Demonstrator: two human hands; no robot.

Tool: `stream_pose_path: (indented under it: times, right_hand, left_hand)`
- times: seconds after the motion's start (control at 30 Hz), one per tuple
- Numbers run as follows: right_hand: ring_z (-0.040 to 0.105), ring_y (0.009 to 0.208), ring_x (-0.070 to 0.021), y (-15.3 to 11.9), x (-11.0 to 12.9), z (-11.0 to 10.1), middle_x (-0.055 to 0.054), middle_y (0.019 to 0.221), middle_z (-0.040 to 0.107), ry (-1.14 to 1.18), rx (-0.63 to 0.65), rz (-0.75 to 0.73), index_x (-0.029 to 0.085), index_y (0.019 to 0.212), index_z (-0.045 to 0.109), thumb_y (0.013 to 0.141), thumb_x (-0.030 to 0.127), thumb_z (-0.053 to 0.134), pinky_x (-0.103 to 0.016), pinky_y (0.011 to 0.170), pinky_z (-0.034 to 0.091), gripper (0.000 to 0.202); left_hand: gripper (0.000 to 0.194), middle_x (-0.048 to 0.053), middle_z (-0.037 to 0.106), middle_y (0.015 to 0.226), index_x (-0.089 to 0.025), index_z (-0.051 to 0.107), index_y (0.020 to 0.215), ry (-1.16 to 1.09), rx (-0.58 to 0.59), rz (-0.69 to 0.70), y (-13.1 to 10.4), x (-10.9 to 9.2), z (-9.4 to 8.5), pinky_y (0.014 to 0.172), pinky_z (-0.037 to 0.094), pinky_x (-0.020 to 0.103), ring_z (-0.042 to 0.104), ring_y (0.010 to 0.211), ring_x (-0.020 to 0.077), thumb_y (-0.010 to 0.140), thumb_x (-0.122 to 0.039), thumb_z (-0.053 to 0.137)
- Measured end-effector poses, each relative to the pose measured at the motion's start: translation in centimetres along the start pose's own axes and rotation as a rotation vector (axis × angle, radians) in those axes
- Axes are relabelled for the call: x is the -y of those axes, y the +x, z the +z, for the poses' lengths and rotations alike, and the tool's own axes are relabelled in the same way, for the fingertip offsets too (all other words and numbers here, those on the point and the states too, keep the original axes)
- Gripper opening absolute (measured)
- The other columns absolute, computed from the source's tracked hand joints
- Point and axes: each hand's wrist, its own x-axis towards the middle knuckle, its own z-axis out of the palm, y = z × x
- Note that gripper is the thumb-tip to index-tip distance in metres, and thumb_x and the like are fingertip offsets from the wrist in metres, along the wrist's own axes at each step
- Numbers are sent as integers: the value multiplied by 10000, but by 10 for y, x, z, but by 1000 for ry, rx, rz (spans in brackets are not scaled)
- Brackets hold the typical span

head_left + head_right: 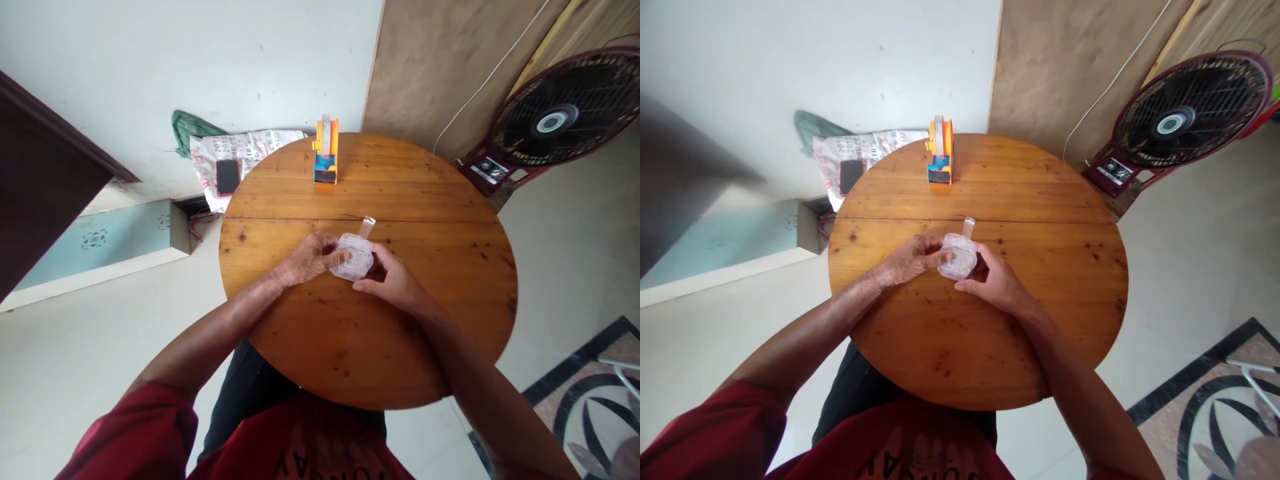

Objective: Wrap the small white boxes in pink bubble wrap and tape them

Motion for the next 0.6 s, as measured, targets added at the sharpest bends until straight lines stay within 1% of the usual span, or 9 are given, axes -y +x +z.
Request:
stream_pose_path:
  times: [0.1, 0.17, 0.27, 0.33, 0.4, 0.5, 0.6]
  right_hand:
    - [682, 981, -251, 1, -1, 7, -76, 1148, 725, -89, -106, 0, 215, 1277, 602, 707, 378, 826, -381, 846, 550, 634]
    - [684, 928, -245, 3, -1, 8, -70, 1088, 738, -79, -119, 18, 211, 1234, 630, 717, 383, 815, -377, 814, 553, 576]
    - [685, 887, -237, 4, 2, 4, -64, 1034, 745, -13, -91, 17, 198, 1194, 656, 710, 391, 821, -366, 789, 554, 546]
    - [688, 894, -235, 4, 6, 1, -58, 1035, 748, 27, -44, -2, 201, 1194, 665, 712, 399, 823, -365, 799, 556, 545]
    - [693, 896, -236, 3, 10, -3, -51, 1028, 752, 36, 8, -9, 206, 1190, 677, 713, 393, 821, -366, 804, 559, 532]
    - [700, 902, -241, 2, 13, -6, -50, 1031, 754, 32, 48, -1, 208, 1189, 684, 710, 365, 819, -372, 807, 563, 521]
    - [705, 962, -261, 2, 12, -5, -71, 1099, 747, 57, 58, 3, 209, 1237, 651, 708, 376, 831, -397, 847, 565, 583]
  left_hand:
    - [500, 56, 687, 821, -120, 686, 896, -113, 1, -27, -1, 4, 4, 691, 521, 267, 646, 799, 182, 839, -616, 658]
    - [516, 61, 697, 868, -118, 689, 966, -202, 19, -33, -2, 5, 6, 716, 517, 267, 648, 816, 179, 837, -617, 665]
    - [527, 67, 708, 928, -122, 686, 1041, -323, 84, -52, -3, 4, 6, 752, 512, 277, 650, 827, 174, 842, -609, 671]
    - [519, 66, 708, 916, -121, 686, 1035, -360, 106, -73, -4, 3, 5, 753, 507, 279, 650, 818, 172, 841, -602, 679]
    - [505, 66, 706, 889, -115, 687, 1009, -369, 107, -91, -5, 2, 4, 744, 500, 278, 652, 813, 174, 844, -592, 681]
    - [480, 69, 703, 873, -104, 684, 970, -371, 89, -114, -7, 1, 4, 722, 485, 272, 643, 787, 167, 844, -567, 689]
    - [435, 37, 675, 780, -106, 682, 904, -363, 41, -126, -7, 0, 5, 662, 452, 252, 594, 686, 132, 847, -537, 683]
